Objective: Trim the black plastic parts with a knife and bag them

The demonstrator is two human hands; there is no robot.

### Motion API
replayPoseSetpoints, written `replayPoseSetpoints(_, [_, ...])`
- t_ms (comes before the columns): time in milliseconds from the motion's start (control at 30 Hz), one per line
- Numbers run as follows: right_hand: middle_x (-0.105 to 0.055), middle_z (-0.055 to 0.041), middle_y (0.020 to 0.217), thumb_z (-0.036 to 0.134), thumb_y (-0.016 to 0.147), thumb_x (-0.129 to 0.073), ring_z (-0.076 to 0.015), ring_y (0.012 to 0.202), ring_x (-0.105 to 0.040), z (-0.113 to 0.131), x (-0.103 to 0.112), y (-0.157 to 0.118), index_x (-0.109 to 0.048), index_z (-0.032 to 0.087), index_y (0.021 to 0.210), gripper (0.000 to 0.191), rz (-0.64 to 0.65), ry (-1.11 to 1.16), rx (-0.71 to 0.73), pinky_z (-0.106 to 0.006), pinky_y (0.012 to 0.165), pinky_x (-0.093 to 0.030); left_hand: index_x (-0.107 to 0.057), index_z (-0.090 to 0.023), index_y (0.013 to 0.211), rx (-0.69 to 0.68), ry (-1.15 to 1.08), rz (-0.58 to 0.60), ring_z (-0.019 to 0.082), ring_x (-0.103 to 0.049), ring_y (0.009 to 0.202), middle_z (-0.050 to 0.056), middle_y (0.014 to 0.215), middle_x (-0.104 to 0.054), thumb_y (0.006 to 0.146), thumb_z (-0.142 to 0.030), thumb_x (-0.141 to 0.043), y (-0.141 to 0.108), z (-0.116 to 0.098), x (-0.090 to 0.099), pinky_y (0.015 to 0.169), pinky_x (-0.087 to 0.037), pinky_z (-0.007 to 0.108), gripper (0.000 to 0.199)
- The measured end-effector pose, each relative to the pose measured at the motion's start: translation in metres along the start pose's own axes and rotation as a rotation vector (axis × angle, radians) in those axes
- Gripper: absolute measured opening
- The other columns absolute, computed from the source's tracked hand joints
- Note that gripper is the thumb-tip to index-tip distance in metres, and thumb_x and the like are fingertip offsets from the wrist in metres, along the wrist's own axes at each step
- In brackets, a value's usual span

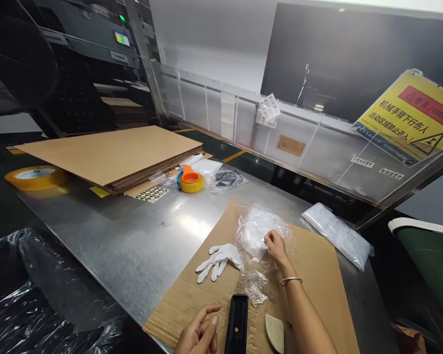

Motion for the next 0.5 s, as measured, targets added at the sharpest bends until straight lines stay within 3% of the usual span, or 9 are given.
replayPoseSetpoints(167, [-0.060,-0.0031,0.095,0.032,0.089,-0.052,-0.0125,0.075,-0.060,0.012,0.002,-0.038,-0.056,0.014,0.104,0.024,0.086,0.388,-0.025,-0.030,0.065,-0.051,-0.058,-0.015,0.106,-0.253,0.057,0.048,0.014,-0.056,0.055,0.004,0.070,-0.062,0.085,-0.048,-0.044,0.025,-0.056,-0.010,0.053,-0.044,0.026,0.041])
replayPoseSetpoints(233, [-0.058,0.0001,0.083,0.034,0.089,-0.053,-0.0098,0.065,-0.056,0.021,0.001,-0.058,-0.056,0.014,0.100,0.023,0.110,0.532,-0.034,-0.026,0.059,-0.048,-0.056,-0.016,0.112,-0.327,0.046,0.050,0.018,-0.060,0.074,0.010,0.092,-0.064,0.086,-0.045,-0.045,0.039,-0.073,-0.019,0.067,-0.048,0.030,0.041])
replayPoseSetpoints(300, [-0.053,0.0035,0.071,0.038,0.084,-0.059,-0.0082,0.059,-0.051,0.031,-0.005,-0.081,-0.057,0.015,0.096,0.026,0.142,0.661,-0.054,-0.024,0.056,-0.044,-0.044,-0.018,0.128,-0.392,0.015,0.063,0.022,-0.054,0.104,0.014,0.125,-0.051,0.084,-0.045,-0.049,0.051,-0.087,-0.027,0.086,-0.044,0.035,0.052])
replayPoseSetpoints(367, [-0.046,0.0055,0.063,0.043,0.076,-0.066,-0.0076,0.056,-0.046,0.043,-0.013,-0.103,-0.058,0.017,0.093,0.032,0.184,0.764,-0.085,-0.023,0.056,-0.041,-0.033,-0.020,0.136,-0.449,-0.020,0.120,0.025,-0.037,0.124,0.014,0.139,-0.037,0.078,-0.046,-0.058,0.060,-0.099,-0.034,0.101,-0.032,0.038,0.069])
replayPoseSetpoints(433, [-0.043,0.0058,0.060,0.045,0.071,-0.071,-0.0073,0.054,-0.042,0.052,-0.021,-0.124,-0.061,0.018,0.089,0.034,0.227,0.837,-0.120,-0.023,0.056,-0.039,-0.042,-0.018,0.131,-0.471,-0.050,0.227,0.027,-0.040,0.123,0.013,0.130,-0.048,0.073,-0.048,-0.064,0.064,-0.108,-0.039,0.102,-0.031,0.039,0.069])
replayPoseSetpoints(500, [-0.042,0.0055,0.059,0.044,0.071,-0.071,-0.0071,0.053,-0.040,0.060,-0.028,-0.140,-0.062,0.019,0.086,0.031,0.260,0.878,-0.151,-0.023,0.055,-0.037,-0.056,-0.017,0.117,-0.463,-0.068,0.325,0.026,-0.053,0.106,0.012,0.107,-0.061,0.073,-0.049,-0.064,0.063,-0.112,-0.042,0.096,-0.038,0.039,0.055])
Point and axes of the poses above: each hand's wrist, its own y-axis towards the middle knuckle, its own x-axis out of the back of the hand, z = x × y, the point moved 5 cm from there along y, towards the middle knuckle
